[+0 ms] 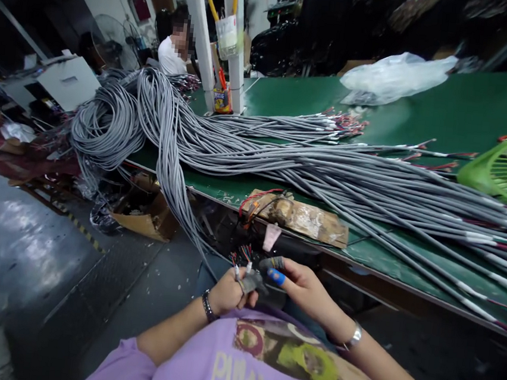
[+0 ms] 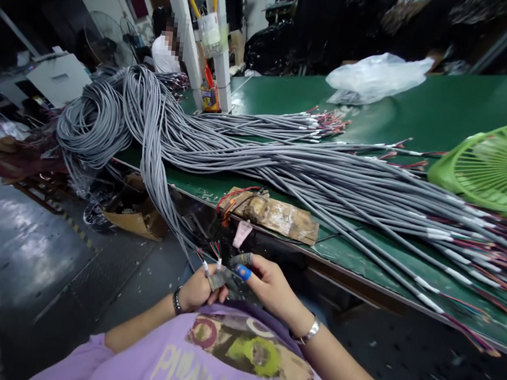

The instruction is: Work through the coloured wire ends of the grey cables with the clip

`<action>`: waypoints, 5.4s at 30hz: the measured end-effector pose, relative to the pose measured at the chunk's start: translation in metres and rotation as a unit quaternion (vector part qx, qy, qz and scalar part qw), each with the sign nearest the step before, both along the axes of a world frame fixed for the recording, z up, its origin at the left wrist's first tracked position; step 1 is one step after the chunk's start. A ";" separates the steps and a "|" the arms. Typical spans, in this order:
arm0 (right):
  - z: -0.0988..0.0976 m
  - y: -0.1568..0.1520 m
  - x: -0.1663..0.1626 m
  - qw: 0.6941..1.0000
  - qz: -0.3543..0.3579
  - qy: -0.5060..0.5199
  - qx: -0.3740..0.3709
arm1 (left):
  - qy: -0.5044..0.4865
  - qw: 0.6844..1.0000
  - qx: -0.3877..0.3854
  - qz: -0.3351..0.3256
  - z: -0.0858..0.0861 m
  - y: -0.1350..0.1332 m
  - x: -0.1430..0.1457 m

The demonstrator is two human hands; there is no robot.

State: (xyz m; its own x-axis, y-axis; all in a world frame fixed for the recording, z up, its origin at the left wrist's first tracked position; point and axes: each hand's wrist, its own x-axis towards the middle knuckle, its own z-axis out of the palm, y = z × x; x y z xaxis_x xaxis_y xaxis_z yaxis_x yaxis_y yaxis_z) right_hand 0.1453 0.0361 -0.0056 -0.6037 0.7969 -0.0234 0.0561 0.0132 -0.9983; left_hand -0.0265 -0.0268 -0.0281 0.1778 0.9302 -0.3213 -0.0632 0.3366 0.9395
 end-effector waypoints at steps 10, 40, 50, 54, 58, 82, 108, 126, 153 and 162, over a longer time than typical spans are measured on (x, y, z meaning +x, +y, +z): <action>0.013 -0.010 -0.021 0.997 -0.032 0.051 -0.041 | 0.031 0.997 0.055 -0.048 0.011 -0.009 0.000; 0.005 -0.002 -0.026 0.983 -0.025 0.083 -0.159 | -0.024 0.992 0.022 0.122 0.014 -0.001 0.010; 0.007 -0.008 -0.029 0.989 -0.058 0.052 -0.123 | 0.030 0.998 0.016 0.050 0.011 -0.001 0.003; 0.002 -0.010 -0.031 0.980 -0.060 0.083 -0.173 | -0.011 0.995 0.005 0.096 0.009 0.000 0.006; -0.003 -0.011 -0.032 0.975 -0.061 0.094 -0.193 | -0.026 0.992 -0.006 0.123 0.010 0.001 0.010; -0.005 -0.007 -0.030 0.982 -0.080 0.058 -0.163 | -0.015 0.993 0.016 0.112 0.009 -0.001 0.009; -0.002 -0.006 -0.031 0.980 -0.088 0.062 -0.170 | -0.003 0.984 0.052 0.171 0.002 -0.003 0.011; -0.007 0.029 -0.024 0.925 -0.033 0.180 -0.334 | -0.143 0.984 -0.017 0.102 0.027 0.014 0.004; -0.002 0.027 -0.036 0.871 -0.069 0.305 -0.379 | -0.163 0.982 -0.032 0.089 0.022 0.017 0.013; 0.003 0.020 -0.034 0.899 -0.127 0.287 -0.304 | -0.131 0.978 0.016 0.161 0.028 0.009 0.026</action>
State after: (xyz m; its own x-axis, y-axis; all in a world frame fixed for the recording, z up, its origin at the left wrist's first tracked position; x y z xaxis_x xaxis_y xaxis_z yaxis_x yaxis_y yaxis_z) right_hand 0.1110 0.0562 -0.0029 -0.4559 0.8559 -0.2441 -0.5470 -0.4858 -0.6818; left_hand -0.0003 -0.0183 0.0003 -0.0541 0.9601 -0.2744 -0.4015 0.2307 0.8863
